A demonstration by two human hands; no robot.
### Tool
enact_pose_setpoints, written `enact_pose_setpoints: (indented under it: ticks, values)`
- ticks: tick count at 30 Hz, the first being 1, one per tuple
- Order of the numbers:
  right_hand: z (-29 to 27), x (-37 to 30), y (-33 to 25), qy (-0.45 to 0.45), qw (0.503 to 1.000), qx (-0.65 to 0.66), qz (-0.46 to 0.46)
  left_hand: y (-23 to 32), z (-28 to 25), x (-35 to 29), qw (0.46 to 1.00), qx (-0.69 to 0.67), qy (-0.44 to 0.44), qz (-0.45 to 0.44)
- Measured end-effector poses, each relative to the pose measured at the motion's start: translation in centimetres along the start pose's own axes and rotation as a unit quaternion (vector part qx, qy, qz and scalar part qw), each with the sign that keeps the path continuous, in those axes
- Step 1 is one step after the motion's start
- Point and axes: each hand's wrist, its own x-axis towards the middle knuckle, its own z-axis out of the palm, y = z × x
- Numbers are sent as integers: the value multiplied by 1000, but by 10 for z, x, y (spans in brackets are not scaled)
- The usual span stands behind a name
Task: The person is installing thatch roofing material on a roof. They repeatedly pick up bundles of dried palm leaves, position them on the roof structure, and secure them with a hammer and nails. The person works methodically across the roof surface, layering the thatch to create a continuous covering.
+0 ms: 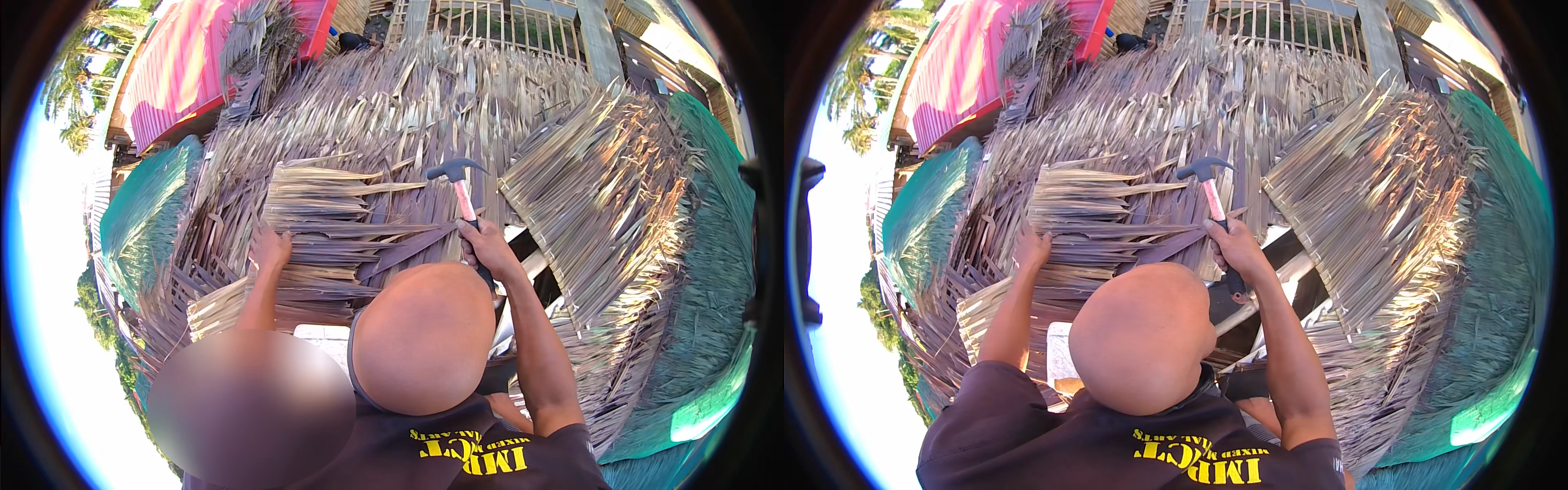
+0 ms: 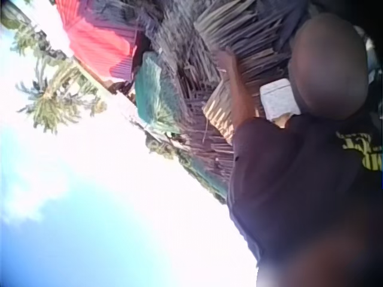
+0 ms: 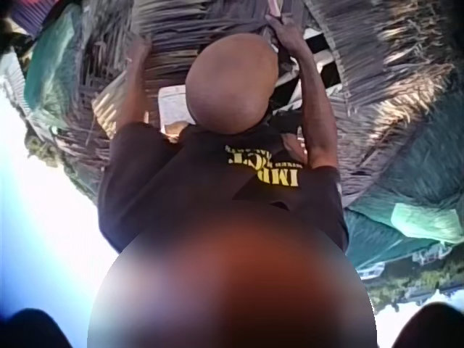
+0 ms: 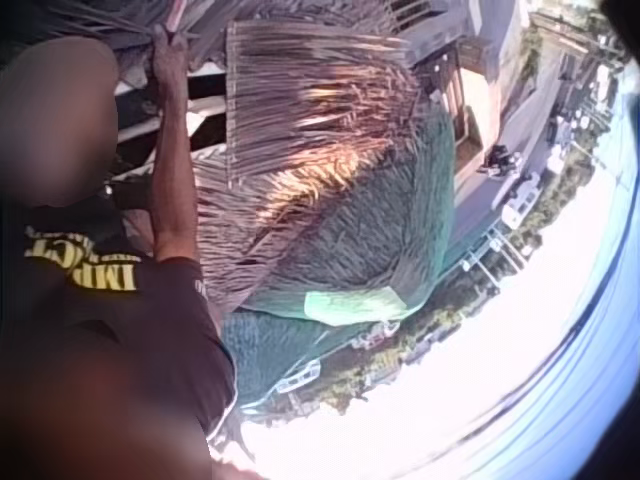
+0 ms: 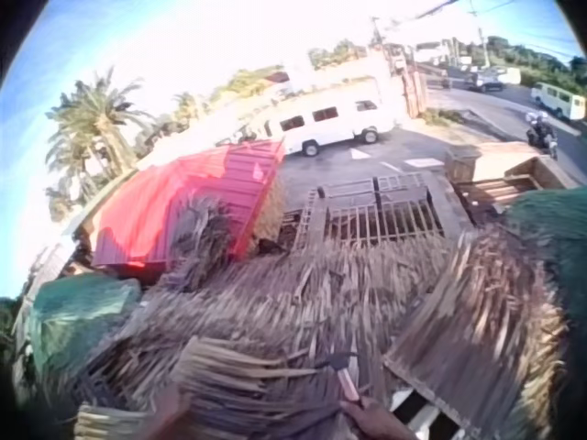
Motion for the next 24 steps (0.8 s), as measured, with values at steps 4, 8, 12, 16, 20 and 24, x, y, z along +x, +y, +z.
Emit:
enact_pose_setpoints:
  ticks: [4, 8, 12, 16, 20, 24]
  values:
    - [8, 8, -7, 12, 1000, -15, -21, -5, -9, 19, 997, 60, 32, -44]
    - [0, -6, -1, 16, 1000, 9, -9, -18, -9, 46, 995, -14, -82, -46]
    - [-16, -6, -3, 47, 998, 43, -7, 22, -61, 79, 978, -130, -43, 154]
    - [-50, -21, 2, 72, 989, 131, -23, 160, -144, 108, 938, -113, 46, 324]
    - [-88, -40, 24, 132, 973, 188, -36, 342, -233, 120, 800, -211, 46, 560]
    - [-121, -69, 49, 219, 932, 284, -60, 544, -302, 71, 733, -343, 95, 580]
